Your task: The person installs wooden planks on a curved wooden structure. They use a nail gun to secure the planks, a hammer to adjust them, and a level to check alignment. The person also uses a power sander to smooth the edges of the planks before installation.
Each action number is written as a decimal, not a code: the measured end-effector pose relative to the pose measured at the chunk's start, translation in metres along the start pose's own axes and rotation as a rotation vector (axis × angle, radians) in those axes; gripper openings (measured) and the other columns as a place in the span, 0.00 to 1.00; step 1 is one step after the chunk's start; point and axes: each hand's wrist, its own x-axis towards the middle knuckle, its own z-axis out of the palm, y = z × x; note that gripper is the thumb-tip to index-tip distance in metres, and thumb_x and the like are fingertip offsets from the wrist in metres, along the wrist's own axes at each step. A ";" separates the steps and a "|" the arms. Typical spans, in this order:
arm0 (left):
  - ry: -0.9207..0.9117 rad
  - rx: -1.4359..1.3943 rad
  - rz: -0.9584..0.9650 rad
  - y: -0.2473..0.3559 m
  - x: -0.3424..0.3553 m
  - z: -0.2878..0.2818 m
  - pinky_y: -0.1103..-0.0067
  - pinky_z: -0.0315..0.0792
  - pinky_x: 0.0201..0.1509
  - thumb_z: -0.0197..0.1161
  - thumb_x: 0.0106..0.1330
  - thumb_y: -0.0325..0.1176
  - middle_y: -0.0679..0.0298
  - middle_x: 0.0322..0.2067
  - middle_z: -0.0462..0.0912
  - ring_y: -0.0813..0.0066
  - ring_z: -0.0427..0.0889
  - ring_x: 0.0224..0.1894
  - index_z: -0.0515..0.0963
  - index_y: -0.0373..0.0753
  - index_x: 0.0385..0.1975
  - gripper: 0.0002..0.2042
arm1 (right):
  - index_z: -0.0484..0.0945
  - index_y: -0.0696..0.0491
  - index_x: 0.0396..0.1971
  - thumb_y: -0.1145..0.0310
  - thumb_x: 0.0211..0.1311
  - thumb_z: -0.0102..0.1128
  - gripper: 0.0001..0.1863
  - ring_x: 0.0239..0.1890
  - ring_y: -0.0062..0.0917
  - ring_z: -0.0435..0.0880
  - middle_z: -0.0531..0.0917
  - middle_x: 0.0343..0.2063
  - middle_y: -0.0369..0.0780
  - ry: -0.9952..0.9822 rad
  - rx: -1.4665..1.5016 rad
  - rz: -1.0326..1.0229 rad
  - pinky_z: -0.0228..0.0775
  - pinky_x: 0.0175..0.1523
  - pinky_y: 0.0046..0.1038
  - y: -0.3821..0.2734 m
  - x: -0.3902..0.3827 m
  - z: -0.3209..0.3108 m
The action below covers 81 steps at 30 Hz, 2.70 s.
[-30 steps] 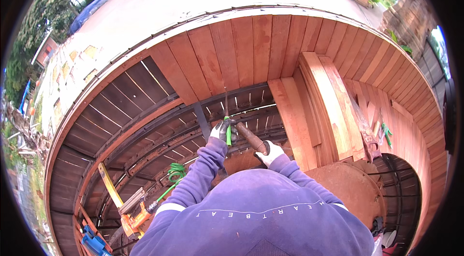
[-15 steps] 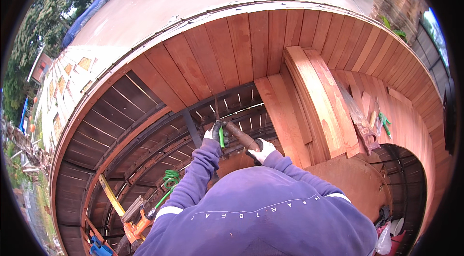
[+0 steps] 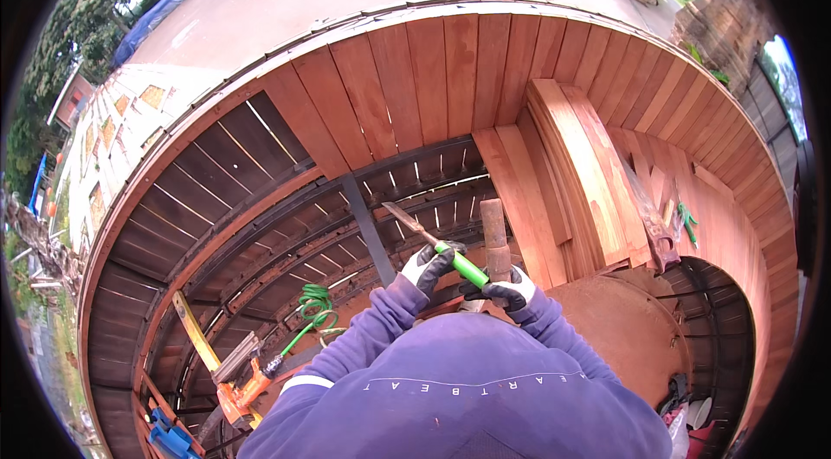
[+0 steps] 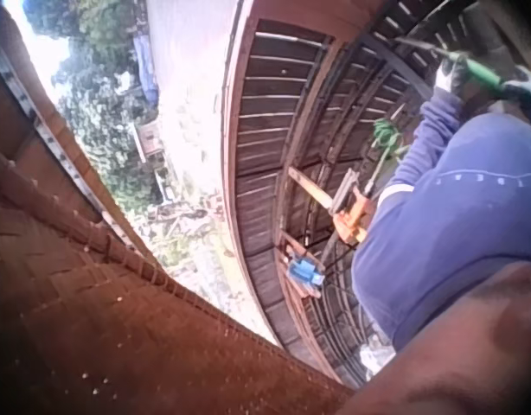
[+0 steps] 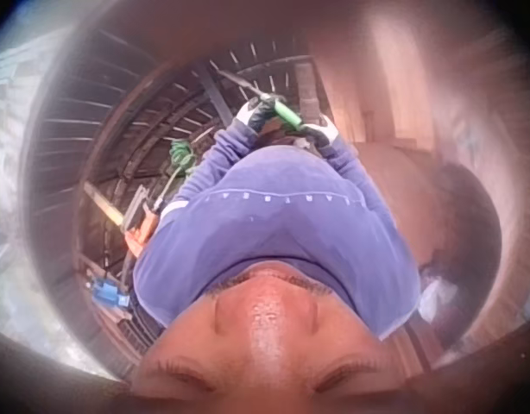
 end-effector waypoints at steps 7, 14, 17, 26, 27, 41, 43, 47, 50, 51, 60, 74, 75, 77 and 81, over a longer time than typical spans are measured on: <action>-0.217 0.046 -0.051 -0.028 -0.032 0.035 0.75 0.70 0.60 0.63 0.67 0.33 0.63 0.49 0.78 0.75 0.76 0.52 0.72 0.34 0.52 0.17 | 0.68 0.59 0.58 0.71 0.51 0.70 0.33 0.52 0.26 0.78 0.79 0.49 0.42 0.098 -0.091 -0.055 0.70 0.57 0.29 0.016 -0.064 0.017; -0.172 1.117 0.302 0.016 -0.046 0.095 0.66 0.70 0.56 0.64 0.58 0.32 0.48 0.47 0.77 0.50 0.76 0.51 0.74 0.33 0.51 0.20 | 0.66 0.57 0.61 0.67 0.55 0.69 0.33 0.52 0.27 0.78 0.77 0.53 0.42 0.013 -0.205 -0.368 0.71 0.57 0.31 0.021 -0.091 -0.002; -0.309 1.296 0.378 0.026 -0.044 0.150 0.64 0.70 0.54 0.65 0.57 0.30 0.47 0.46 0.77 0.47 0.76 0.48 0.74 0.34 0.51 0.21 | 0.65 0.56 0.61 0.70 0.53 0.71 0.35 0.51 0.22 0.76 0.77 0.51 0.38 -0.120 -0.011 -0.359 0.71 0.57 0.29 0.004 -0.139 -0.019; -0.814 1.129 0.461 -0.003 -0.024 0.398 0.70 0.75 0.46 0.58 0.56 0.24 0.51 0.35 0.82 0.53 0.82 0.39 0.78 0.31 0.43 0.14 | 0.70 0.55 0.55 0.64 0.51 0.71 0.31 0.40 0.24 0.81 0.80 0.43 0.41 0.100 0.277 -0.527 0.74 0.46 0.27 0.019 -0.362 -0.111; -0.752 1.001 0.462 -0.008 -0.023 0.433 0.70 0.75 0.44 0.57 0.58 0.25 0.53 0.31 0.82 0.57 0.82 0.35 0.79 0.30 0.37 0.10 | 0.68 0.56 0.57 0.66 0.50 0.71 0.34 0.39 0.26 0.82 0.81 0.43 0.43 0.157 0.338 -0.591 0.73 0.44 0.28 0.031 -0.389 -0.128; -1.839 -0.195 0.808 -0.022 -0.010 0.790 0.70 0.72 0.31 0.69 0.55 0.43 0.65 0.21 0.77 0.68 0.77 0.22 0.78 0.42 0.20 0.12 | 0.75 0.55 0.48 0.65 0.55 0.68 0.21 0.39 0.28 0.83 0.83 0.40 0.45 1.688 0.804 0.133 0.76 0.43 0.30 0.323 -0.577 -0.221; -1.889 -0.265 0.738 -0.047 -0.006 0.834 0.69 0.71 0.31 0.68 0.54 0.42 0.64 0.20 0.76 0.66 0.76 0.22 0.78 0.42 0.20 0.11 | 0.75 0.55 0.48 0.65 0.55 0.68 0.21 0.38 0.28 0.83 0.83 0.39 0.45 1.753 0.941 0.077 0.76 0.42 0.30 0.336 -0.585 -0.215; -1.813 -0.300 0.653 -0.098 0.016 0.898 0.68 0.69 0.29 0.68 0.53 0.39 0.62 0.18 0.74 0.61 0.75 0.22 0.77 0.41 0.20 0.10 | 0.74 0.55 0.48 0.67 0.55 0.68 0.21 0.36 0.28 0.83 0.83 0.38 0.44 1.831 1.115 -0.057 0.77 0.41 0.31 0.334 -0.610 -0.233; -1.674 -0.200 0.592 -0.164 0.040 0.940 0.67 0.67 0.28 0.67 0.52 0.37 0.61 0.17 0.72 0.58 0.75 0.22 0.76 0.41 0.21 0.09 | 0.74 0.55 0.48 0.68 0.54 0.68 0.21 0.35 0.28 0.83 0.83 0.37 0.44 1.856 1.157 -0.096 0.77 0.40 0.31 0.318 -0.649 -0.277; -1.620 -0.127 0.574 -0.190 0.050 0.949 0.67 0.68 0.28 0.66 0.53 0.38 0.56 0.18 0.73 0.54 0.74 0.22 0.74 0.39 0.20 0.11 | 0.74 0.55 0.48 0.68 0.54 0.68 0.21 0.35 0.28 0.83 0.83 0.37 0.44 1.855 1.151 -0.099 0.77 0.39 0.31 0.310 -0.665 -0.295; -1.527 0.380 0.377 -0.316 0.131 1.050 0.64 0.69 0.32 0.60 0.63 0.42 0.53 0.22 0.74 0.49 0.74 0.28 0.73 0.38 0.24 0.14 | 0.73 0.56 0.48 0.71 0.53 0.68 0.22 0.31 0.28 0.83 0.82 0.34 0.43 1.858 1.038 -0.064 0.78 0.36 0.32 0.215 -0.804 -0.458; -0.417 1.458 0.753 -0.515 0.366 1.207 0.61 0.50 0.70 0.56 0.63 0.51 0.55 0.62 0.64 0.56 0.59 0.67 0.63 0.39 0.62 0.31 | 0.71 0.56 0.48 0.75 0.51 0.67 0.23 0.26 0.28 0.82 0.82 0.30 0.41 1.748 0.868 -0.215 0.79 0.30 0.33 0.167 -1.027 -0.666; -0.332 1.588 0.680 -0.526 0.387 1.211 0.61 0.47 0.71 0.54 0.64 0.52 0.56 0.64 0.61 0.58 0.57 0.68 0.61 0.40 0.63 0.32 | 0.71 0.56 0.48 0.75 0.51 0.67 0.23 0.26 0.28 0.82 0.82 0.30 0.41 1.747 0.868 -0.262 0.80 0.30 0.33 0.163 -1.046 -0.679; -0.234 1.812 0.489 -0.544 0.406 1.218 0.62 0.43 0.73 0.52 0.65 0.54 0.58 0.67 0.57 0.60 0.53 0.70 0.58 0.42 0.66 0.33 | 0.71 0.57 0.48 0.76 0.51 0.67 0.23 0.25 0.28 0.82 0.81 0.29 0.41 1.757 0.844 -0.352 0.80 0.29 0.33 0.152 -1.084 -0.702; -0.150 2.008 0.238 -0.552 0.401 1.225 0.62 0.34 0.76 0.46 0.68 0.58 0.62 0.73 0.48 0.64 0.44 0.75 0.51 0.46 0.72 0.36 | 0.69 0.56 0.52 0.77 0.52 0.66 0.26 0.24 0.29 0.83 0.82 0.30 0.42 1.835 0.646 -0.541 0.80 0.28 0.34 0.121 -1.168 -0.747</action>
